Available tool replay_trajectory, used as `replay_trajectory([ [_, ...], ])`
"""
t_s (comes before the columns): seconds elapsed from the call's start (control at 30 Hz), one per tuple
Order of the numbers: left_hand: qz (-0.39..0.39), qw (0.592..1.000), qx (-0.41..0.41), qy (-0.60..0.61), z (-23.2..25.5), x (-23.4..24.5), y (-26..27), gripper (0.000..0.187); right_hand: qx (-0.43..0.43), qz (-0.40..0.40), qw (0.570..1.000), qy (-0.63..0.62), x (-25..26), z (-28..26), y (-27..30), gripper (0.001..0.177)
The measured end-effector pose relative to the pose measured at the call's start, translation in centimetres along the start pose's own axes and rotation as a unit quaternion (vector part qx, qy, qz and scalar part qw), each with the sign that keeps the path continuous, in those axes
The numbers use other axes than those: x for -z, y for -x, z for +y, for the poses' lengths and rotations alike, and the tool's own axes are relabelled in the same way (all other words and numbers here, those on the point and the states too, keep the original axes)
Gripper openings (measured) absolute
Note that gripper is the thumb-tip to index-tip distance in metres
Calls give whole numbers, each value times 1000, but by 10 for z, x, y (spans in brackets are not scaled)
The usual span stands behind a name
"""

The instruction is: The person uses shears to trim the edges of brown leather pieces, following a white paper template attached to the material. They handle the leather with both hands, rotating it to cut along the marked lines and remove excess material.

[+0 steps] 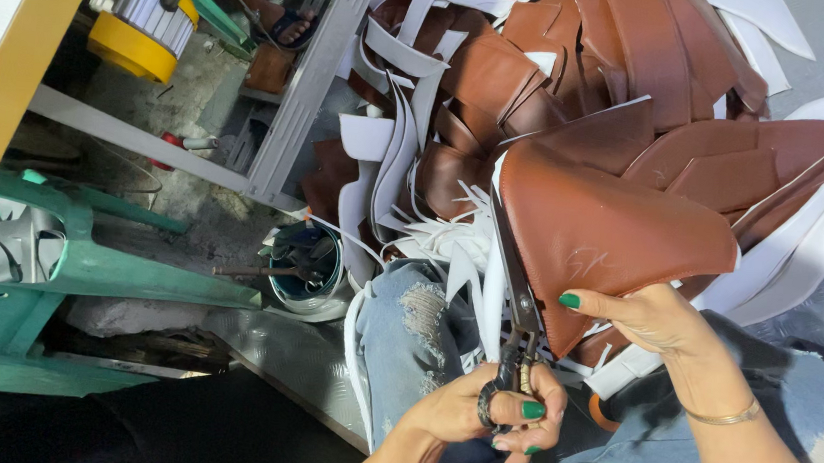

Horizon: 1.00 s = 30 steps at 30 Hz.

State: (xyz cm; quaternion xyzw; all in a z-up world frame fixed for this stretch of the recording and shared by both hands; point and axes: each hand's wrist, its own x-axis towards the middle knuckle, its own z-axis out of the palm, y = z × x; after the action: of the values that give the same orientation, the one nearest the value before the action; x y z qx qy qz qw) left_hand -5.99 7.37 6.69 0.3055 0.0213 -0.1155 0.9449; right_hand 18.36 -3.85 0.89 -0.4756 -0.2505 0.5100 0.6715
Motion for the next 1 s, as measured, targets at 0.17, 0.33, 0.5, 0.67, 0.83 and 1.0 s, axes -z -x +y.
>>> replay_trajectory([
  [0.17, -35, 998, -19, 51, 5, 4, 4, 27, -62, 1, 997, 53, 5, -3, 4, 44],
  [0.33, -28, 998, 5, -62, 8, 5, 8, 37, -11, 1, 996, 86, 17, -17, 8, 47],
  [0.5, -84, 984, 35, -151, 27, 8, 18, 42, 65, 37, 996, -52, 1, -35, 2, 54],
  [0.67, -135, 966, 42, -217, 40, 4, 28, 29, 148, 107, 943, -278, -3, -66, -16, 64],
  [0.83, -26, 976, 74, -202, 29, 12, 20, 27, 135, 215, 843, -474, 54, -74, -55, 73],
  [1.0, 78, 973, 69, -206, 23, 47, 1, 28, 25, 336, 903, -267, 128, 51, -102, 14],
])
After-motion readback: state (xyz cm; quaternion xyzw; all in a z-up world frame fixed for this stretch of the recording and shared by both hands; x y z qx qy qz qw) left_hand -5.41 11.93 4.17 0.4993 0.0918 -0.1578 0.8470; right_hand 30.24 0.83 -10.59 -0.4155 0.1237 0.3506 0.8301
